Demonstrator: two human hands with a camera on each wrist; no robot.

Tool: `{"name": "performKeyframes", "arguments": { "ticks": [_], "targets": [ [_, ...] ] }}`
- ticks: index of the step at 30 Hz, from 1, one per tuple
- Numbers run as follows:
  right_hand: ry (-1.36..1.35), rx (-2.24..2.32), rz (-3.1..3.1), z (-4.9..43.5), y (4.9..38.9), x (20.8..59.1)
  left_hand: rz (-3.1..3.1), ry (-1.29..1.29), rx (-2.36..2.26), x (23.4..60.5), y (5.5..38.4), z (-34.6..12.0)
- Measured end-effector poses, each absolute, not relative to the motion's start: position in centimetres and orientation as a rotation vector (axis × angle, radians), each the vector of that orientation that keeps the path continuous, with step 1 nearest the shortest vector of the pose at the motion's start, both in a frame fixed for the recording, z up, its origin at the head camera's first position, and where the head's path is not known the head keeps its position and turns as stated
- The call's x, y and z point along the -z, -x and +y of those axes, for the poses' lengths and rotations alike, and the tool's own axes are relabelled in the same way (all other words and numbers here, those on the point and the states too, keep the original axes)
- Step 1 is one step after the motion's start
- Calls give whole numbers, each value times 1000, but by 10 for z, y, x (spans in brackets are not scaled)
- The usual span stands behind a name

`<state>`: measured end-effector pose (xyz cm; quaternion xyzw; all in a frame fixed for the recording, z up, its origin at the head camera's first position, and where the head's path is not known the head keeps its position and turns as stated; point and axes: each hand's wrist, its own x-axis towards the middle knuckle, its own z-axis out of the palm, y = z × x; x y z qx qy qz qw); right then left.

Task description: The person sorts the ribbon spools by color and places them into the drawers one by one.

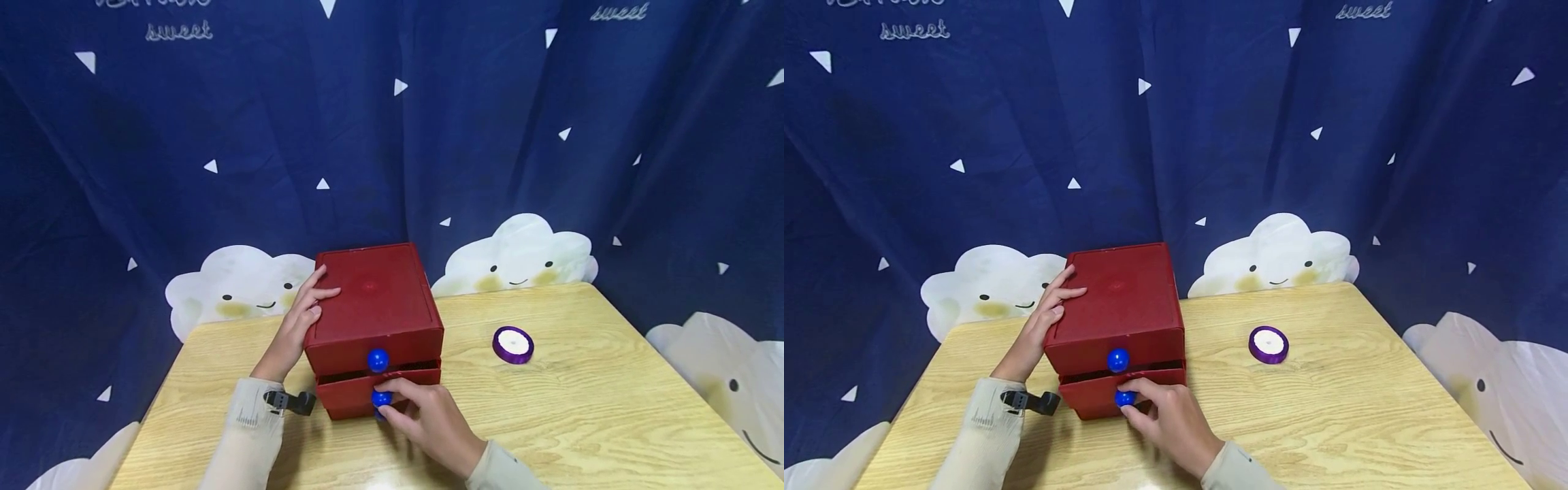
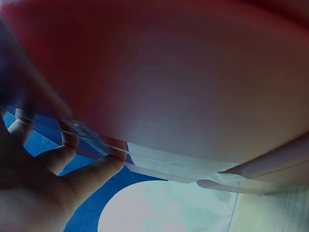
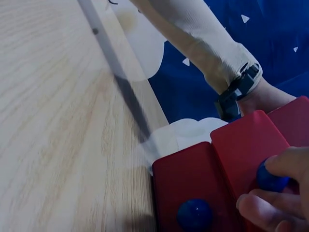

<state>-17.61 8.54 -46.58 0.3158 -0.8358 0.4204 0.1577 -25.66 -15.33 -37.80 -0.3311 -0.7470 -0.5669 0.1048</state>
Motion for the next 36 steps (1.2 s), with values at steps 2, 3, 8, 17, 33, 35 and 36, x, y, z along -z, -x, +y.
{"name": "performKeyframes", "arguments": {
  "ticks": [2, 3, 8, 17, 33, 35, 36],
  "targets": [
    [-892, -1209, -2393, 85, 178, 467, -2201, 975, 1671, 378, 256, -153],
    [-885, -1207, -2391, 85, 179, 467, -2201, 975, 1671, 378, 256, -153],
    [-867, -1207, -2371, 84, 182, 470, -2218, 958, 1662, 378, 255, -153],
    [-898, -1246, -2384, 86, 189, 470, -2224, 949, 1654, 377, 255, -153],
    [-839, -1152, -2318, 83, 188, 472, -2208, 984, 1644, 377, 258, -155],
    [-817, -1153, -2301, 83, 186, 473, -2210, 981, 1652, 378, 257, -155],
    [-797, -1161, -2296, 84, 185, 474, -2211, 980, 1654, 378, 257, -155]
  ]
}}
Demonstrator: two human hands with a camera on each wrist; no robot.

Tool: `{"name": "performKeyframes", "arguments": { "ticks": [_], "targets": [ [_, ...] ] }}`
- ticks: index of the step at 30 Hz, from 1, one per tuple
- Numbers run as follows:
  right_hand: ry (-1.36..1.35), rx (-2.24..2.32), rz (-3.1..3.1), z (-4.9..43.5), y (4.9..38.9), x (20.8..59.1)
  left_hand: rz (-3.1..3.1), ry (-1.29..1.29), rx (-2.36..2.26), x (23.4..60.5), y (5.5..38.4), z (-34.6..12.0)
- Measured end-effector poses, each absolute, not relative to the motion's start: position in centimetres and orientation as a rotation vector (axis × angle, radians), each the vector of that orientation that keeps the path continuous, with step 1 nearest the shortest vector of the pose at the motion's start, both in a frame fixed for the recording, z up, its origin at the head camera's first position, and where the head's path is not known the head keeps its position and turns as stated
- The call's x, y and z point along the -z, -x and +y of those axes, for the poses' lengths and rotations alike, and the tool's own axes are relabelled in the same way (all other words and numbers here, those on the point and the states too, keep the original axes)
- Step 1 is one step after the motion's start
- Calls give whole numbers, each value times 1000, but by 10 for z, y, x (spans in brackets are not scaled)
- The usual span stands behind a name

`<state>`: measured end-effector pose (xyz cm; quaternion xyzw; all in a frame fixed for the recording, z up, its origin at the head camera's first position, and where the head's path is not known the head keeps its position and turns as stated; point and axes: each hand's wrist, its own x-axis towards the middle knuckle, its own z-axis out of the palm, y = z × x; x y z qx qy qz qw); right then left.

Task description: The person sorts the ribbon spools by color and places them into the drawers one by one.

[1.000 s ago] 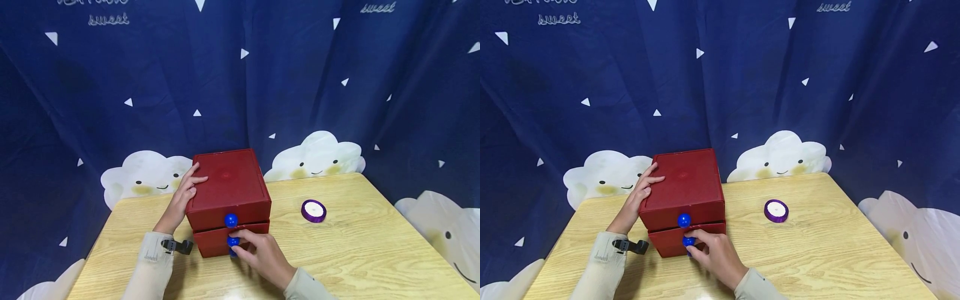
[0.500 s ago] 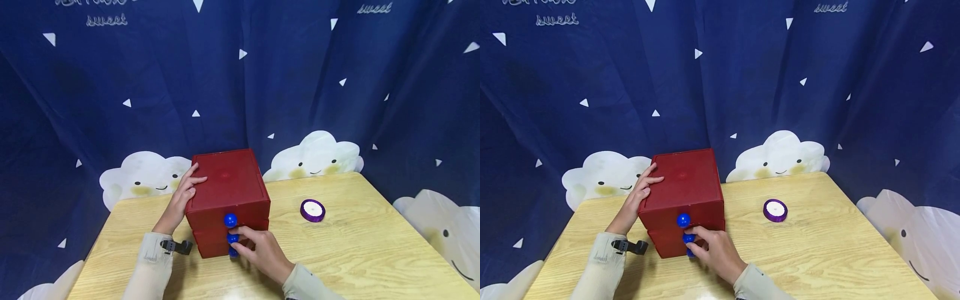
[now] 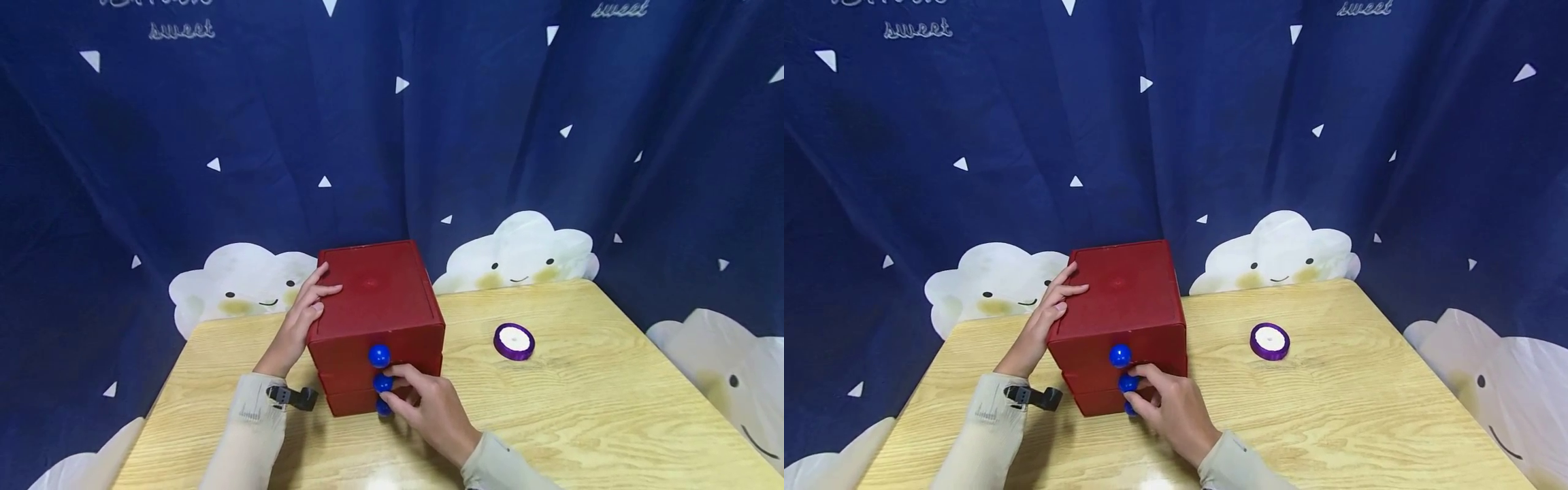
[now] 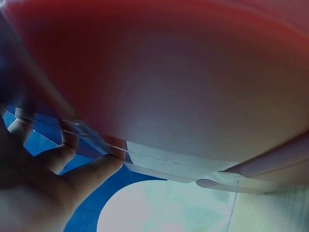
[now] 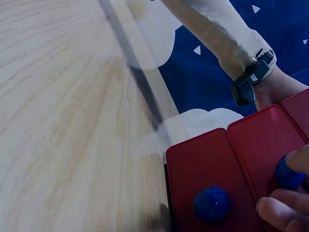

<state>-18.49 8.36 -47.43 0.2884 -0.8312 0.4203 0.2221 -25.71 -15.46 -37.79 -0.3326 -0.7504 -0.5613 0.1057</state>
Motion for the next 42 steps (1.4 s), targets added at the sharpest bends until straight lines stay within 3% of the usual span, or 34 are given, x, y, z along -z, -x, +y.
{"name": "performKeyframes", "arguments": {
  "ticks": [5, 15, 42],
  "targets": [
    [-762, -1198, -2370, 89, 180, 481, -2224, 978, 1654, 380, 257, -154],
    [-973, -1198, -2648, 92, 188, 494, -2219, 988, 1665, 376, 256, -153],
    [-905, -1250, -2710, 86, 194, 495, -2212, 970, 1657, 378, 257, -154]
  ]
}}
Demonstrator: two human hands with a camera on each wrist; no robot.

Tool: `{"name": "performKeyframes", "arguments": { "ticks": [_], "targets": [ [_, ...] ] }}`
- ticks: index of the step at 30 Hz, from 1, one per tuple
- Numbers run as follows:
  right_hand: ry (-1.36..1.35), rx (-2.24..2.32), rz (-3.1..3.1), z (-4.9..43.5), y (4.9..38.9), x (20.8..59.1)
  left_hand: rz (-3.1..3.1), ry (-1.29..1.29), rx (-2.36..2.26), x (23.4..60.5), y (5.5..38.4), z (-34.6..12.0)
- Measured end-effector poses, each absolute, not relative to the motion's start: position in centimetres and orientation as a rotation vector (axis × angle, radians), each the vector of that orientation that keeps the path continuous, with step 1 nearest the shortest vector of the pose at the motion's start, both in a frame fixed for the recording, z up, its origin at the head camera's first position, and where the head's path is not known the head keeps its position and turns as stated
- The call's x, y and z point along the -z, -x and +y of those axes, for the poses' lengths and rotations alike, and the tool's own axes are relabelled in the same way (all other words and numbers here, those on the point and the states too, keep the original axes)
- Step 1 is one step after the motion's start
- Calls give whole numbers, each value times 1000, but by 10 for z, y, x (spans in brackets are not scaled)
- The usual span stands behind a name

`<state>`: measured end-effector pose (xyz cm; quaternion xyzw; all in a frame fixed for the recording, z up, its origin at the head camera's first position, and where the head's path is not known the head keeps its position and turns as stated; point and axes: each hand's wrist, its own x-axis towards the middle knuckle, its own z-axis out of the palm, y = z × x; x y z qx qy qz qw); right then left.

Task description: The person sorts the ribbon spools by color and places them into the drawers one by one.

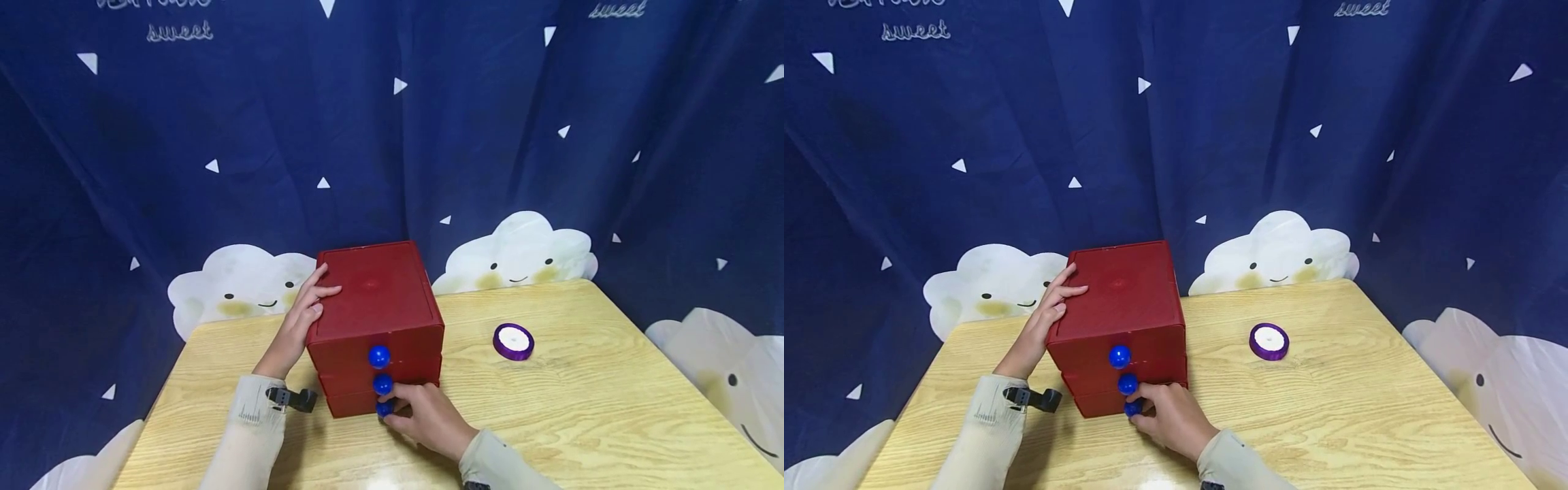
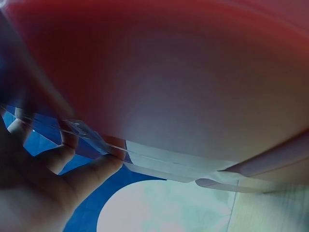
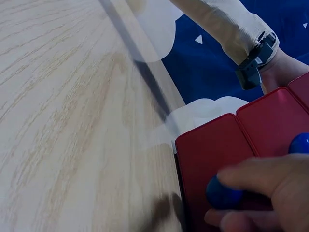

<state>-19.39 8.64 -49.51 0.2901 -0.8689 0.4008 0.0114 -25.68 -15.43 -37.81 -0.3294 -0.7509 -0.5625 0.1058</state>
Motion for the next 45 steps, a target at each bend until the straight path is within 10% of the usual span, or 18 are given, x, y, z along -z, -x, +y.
{"name": "performKeyframes", "arguments": {
  "ticks": [45],
  "targets": [
    [-894, -1200, -2752, 89, 147, 499, -2180, 978, 1670, 379, 256, -153]
  ]
}}
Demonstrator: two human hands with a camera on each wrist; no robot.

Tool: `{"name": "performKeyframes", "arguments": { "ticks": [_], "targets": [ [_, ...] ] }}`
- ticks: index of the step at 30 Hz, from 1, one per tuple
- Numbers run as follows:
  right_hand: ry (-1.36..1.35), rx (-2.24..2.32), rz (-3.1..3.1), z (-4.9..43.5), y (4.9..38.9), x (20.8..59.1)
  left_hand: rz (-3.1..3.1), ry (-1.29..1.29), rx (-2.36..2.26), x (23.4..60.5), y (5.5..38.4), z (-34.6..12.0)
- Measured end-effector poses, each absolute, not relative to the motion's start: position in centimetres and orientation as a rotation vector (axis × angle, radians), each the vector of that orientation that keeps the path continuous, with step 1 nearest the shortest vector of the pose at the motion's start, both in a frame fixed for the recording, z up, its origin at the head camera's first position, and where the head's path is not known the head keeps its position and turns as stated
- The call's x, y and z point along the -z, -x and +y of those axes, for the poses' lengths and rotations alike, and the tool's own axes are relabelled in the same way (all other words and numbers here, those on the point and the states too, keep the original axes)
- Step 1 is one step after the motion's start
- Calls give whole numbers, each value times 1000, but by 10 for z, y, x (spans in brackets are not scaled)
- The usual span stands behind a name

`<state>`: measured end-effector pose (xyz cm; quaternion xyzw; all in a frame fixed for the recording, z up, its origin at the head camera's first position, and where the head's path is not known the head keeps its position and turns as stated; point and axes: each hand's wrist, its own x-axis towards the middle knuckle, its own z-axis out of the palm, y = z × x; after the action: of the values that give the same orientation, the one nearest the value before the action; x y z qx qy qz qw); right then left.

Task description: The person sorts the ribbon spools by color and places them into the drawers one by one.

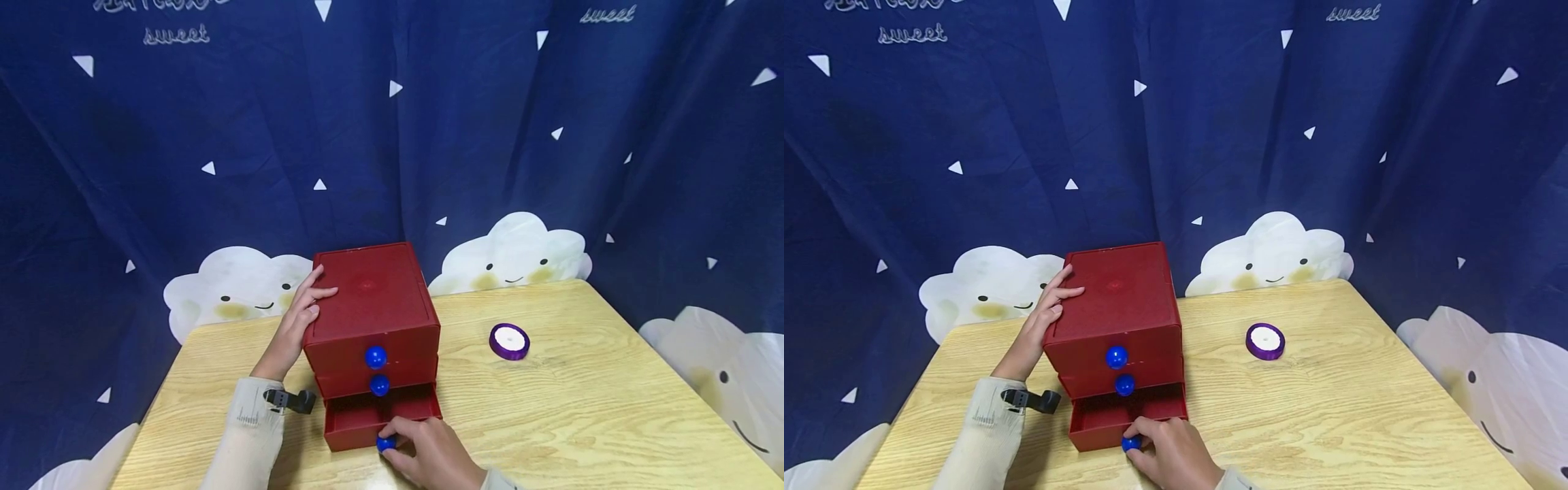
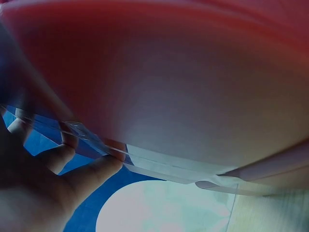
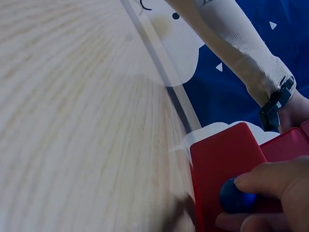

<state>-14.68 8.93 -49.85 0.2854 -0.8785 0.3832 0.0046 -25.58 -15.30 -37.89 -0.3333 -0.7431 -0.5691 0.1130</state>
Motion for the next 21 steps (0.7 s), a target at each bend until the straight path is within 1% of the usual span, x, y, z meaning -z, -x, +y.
{"name": "performKeyframes", "arguments": {
  "ticks": [5, 14, 21],
  "targets": [
    [-888, -1270, -2812, 90, 142, 496, -2176, 979, 1674, 379, 255, -153],
    [-893, -1265, -2826, 92, 134, 497, -2163, 989, 1669, 379, 256, -153],
    [-874, -1332, -2843, 93, 132, 496, -2174, 976, 1683, 380, 257, -153]
  ]
}}
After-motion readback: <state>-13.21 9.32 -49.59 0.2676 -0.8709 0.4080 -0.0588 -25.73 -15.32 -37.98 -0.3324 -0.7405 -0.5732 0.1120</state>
